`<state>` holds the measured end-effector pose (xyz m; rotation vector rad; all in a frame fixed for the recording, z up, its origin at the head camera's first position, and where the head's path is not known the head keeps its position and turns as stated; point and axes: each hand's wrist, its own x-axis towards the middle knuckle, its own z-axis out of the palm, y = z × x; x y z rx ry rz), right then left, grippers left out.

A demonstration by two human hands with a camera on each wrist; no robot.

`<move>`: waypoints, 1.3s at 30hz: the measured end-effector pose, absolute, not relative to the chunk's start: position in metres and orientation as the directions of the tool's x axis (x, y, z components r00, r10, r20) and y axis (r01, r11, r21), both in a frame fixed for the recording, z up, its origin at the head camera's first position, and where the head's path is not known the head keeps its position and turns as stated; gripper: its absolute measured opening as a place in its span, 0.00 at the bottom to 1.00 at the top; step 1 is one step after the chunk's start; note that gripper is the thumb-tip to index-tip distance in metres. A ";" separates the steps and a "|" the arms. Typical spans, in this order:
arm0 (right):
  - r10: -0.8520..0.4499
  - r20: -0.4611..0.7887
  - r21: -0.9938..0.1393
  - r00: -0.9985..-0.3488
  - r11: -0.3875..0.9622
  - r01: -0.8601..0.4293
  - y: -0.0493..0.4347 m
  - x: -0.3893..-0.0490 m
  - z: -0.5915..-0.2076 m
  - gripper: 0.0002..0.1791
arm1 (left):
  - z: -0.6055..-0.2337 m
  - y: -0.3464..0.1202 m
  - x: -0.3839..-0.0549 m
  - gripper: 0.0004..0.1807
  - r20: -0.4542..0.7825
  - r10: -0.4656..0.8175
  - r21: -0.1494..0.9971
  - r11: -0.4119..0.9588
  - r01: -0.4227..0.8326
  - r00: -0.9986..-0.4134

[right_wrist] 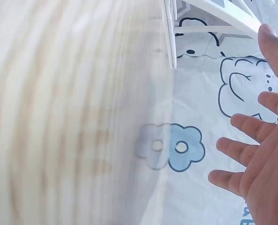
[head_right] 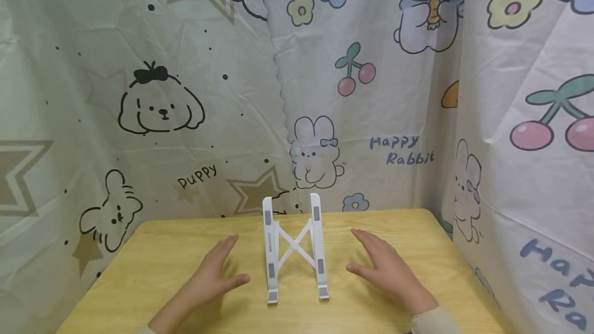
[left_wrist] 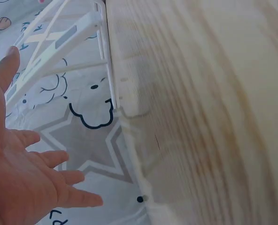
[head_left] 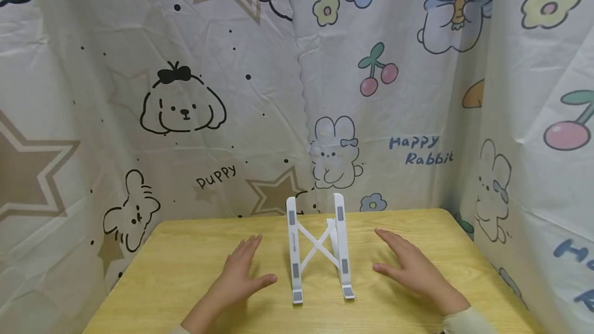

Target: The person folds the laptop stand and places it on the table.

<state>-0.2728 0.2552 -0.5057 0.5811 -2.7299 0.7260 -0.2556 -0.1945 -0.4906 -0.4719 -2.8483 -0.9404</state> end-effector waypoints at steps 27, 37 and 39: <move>-0.331 0.180 -0.892 -0.926 0.341 -0.295 0.235 -0.284 -0.513 0.39 | -0.493 -0.161 -0.265 0.34 0.133 0.179 0.963 0.209 0.170 -0.975; -0.336 0.107 -0.962 -0.936 0.205 -0.183 0.223 -0.288 -0.508 0.31 | -0.498 -0.150 -0.272 0.31 0.092 0.202 0.990 0.090 0.112 -0.975; -0.328 0.082 -0.972 -0.941 0.181 -0.147 0.222 -0.290 -0.508 0.31 | -0.498 -0.147 -0.273 0.30 0.073 0.195 0.994 0.061 0.086 -0.978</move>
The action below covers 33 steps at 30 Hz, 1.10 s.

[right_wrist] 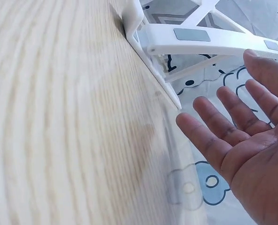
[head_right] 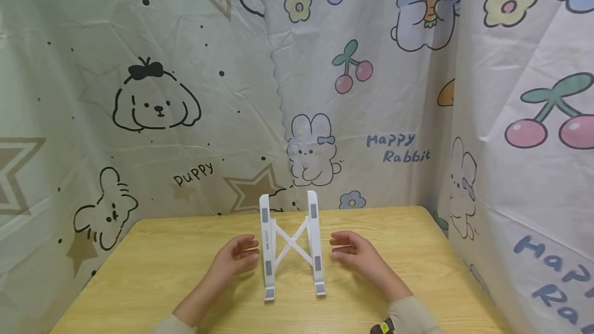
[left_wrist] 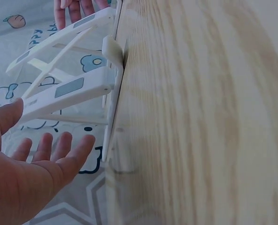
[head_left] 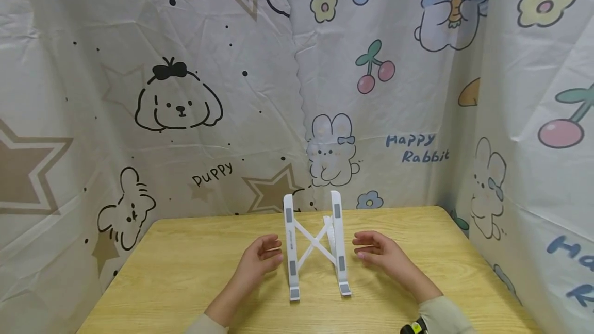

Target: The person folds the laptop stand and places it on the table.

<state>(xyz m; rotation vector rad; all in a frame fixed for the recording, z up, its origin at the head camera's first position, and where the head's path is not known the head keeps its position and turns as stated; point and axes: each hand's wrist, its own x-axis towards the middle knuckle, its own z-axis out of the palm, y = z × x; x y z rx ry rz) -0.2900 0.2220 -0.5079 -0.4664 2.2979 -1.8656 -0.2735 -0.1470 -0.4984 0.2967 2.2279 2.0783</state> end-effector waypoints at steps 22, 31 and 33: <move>-0.315 0.008 -0.998 -0.949 0.052 -0.026 0.194 -0.300 -0.518 0.29 | -0.509 -0.124 -0.280 0.25 0.023 0.144 1.000 -0.025 0.019 -0.989; -0.279 -0.008 -0.999 -0.960 0.042 -0.004 0.186 -0.302 -0.523 0.25 | -0.510 -0.122 -0.283 0.22 0.010 0.136 1.000 -0.013 0.008 -0.991; -0.275 -0.009 -0.999 -0.961 0.040 -0.002 0.185 -0.302 -0.524 0.24 | -0.511 -0.123 -0.282 0.22 0.011 0.137 1.000 -0.008 0.010 -0.991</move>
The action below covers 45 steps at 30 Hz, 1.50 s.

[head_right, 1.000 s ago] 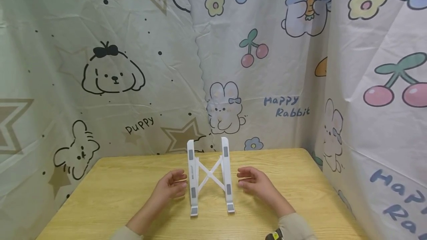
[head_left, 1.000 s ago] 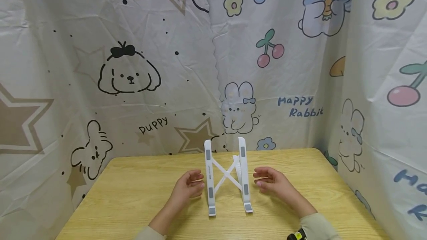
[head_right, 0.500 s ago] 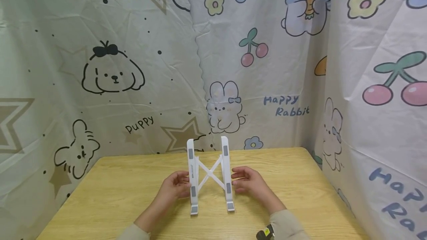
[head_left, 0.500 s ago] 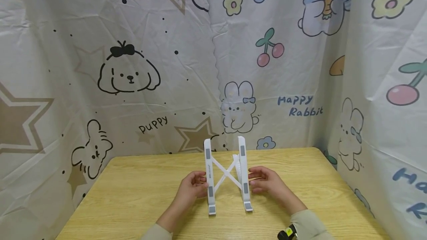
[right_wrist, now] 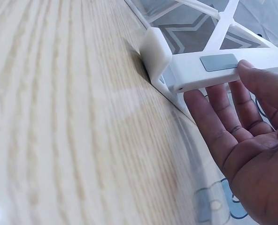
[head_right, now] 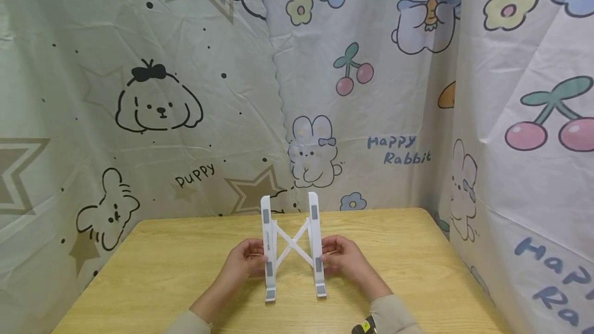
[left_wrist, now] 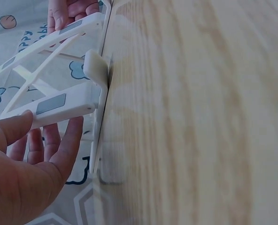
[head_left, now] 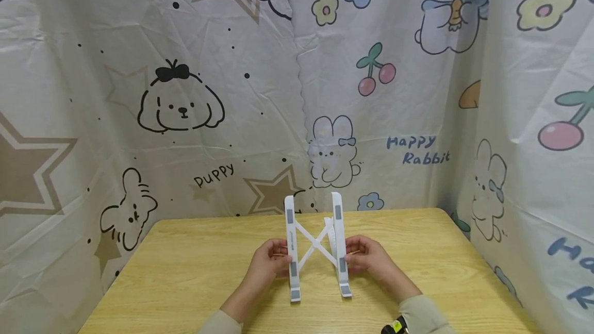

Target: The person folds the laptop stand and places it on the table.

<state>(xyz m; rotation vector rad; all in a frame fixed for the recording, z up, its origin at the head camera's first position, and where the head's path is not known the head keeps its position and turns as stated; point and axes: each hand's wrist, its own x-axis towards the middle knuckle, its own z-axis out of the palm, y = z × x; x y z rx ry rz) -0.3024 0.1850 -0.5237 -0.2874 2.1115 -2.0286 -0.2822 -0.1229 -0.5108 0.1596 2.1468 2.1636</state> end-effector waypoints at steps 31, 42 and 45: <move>-0.270 -0.013 -1.000 -0.963 0.001 0.013 0.177 -0.300 -0.525 0.23 | -0.512 -0.122 -0.284 0.19 0.014 0.192 0.999 -0.043 0.006 -0.981; -0.239 -0.031 -0.999 -0.971 -0.018 0.036 0.169 -0.300 -0.524 0.23 | -0.510 -0.119 -0.286 0.18 0.003 0.172 0.999 -0.035 -0.003 -0.985; -0.243 -0.036 -0.999 -0.969 -0.030 0.045 0.168 -0.299 -0.527 0.23 | -0.511 -0.118 -0.286 0.18 -0.007 0.171 0.999 -0.032 -0.012 -0.985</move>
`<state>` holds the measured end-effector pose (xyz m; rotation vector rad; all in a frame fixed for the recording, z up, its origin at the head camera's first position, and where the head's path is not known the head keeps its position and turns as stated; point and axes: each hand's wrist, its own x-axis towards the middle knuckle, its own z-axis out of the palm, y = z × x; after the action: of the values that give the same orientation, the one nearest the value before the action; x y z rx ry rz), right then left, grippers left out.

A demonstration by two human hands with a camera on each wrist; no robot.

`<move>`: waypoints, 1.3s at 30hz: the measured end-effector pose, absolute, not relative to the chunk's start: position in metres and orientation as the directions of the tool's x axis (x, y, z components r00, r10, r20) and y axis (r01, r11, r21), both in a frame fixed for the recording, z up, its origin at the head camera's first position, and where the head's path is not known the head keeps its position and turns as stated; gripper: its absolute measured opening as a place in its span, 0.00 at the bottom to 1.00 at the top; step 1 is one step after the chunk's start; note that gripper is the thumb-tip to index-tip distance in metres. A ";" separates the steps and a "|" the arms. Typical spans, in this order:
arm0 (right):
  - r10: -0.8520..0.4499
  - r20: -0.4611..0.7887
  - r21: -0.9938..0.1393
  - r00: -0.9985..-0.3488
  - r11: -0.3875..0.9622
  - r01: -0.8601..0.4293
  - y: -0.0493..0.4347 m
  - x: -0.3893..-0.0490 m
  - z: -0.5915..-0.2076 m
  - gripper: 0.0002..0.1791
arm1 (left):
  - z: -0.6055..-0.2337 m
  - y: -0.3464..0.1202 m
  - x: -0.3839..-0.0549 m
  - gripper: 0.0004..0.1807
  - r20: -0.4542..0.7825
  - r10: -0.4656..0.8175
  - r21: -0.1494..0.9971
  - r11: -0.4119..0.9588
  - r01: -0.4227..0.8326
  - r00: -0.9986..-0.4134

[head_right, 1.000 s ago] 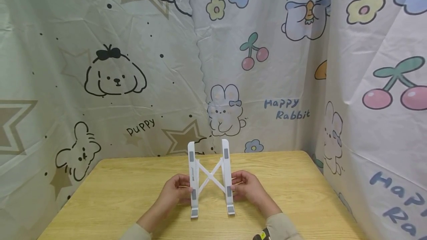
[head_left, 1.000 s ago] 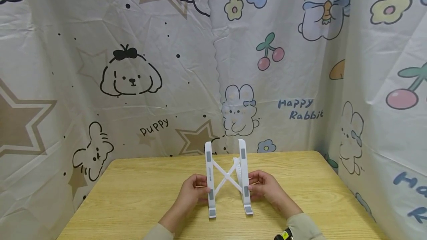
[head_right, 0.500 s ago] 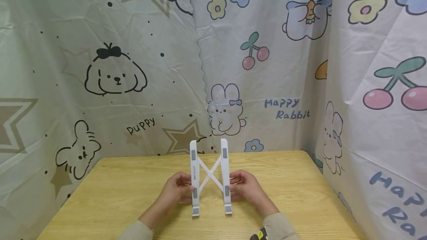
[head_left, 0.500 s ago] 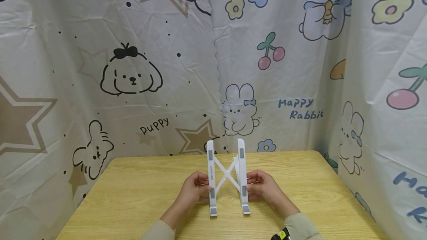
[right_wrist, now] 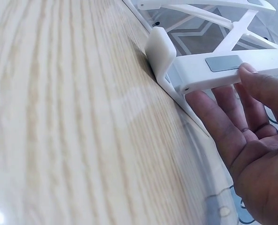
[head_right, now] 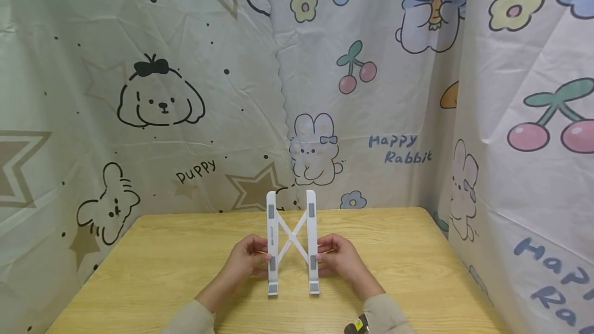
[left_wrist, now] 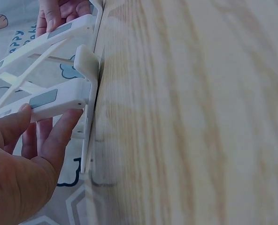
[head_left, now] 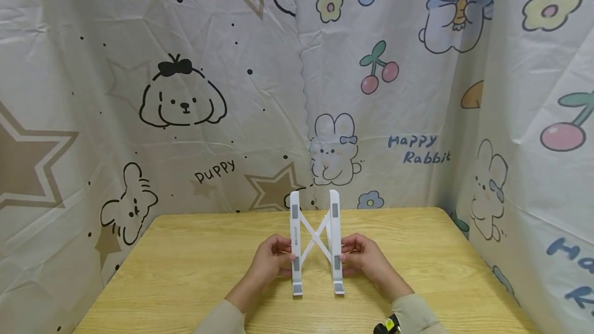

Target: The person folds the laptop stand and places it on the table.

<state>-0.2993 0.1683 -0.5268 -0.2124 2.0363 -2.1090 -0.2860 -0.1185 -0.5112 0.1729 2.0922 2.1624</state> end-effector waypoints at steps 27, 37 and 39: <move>-0.238 -0.025 -0.995 -0.971 -0.086 0.047 0.141 -0.297 -0.531 0.21 | -0.512 -0.102 -0.295 0.18 -0.035 0.164 0.999 0.025 -0.032 -0.986; -0.196 -0.031 -0.997 -0.980 -0.068 0.045 0.136 -0.296 -0.530 0.22 | -0.512 -0.094 -0.293 0.17 0.000 0.166 1.000 0.031 0.006 -0.986; -0.196 -0.031 -0.996 -0.980 -0.071 0.045 0.135 -0.296 -0.531 0.22 | -0.512 -0.092 -0.292 0.17 0.007 0.165 0.999 0.032 0.013 -0.986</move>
<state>-0.2958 0.1354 -0.5306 -0.1657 2.0209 -2.1786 -0.2917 -0.0922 -0.5119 0.1879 2.1753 2.1036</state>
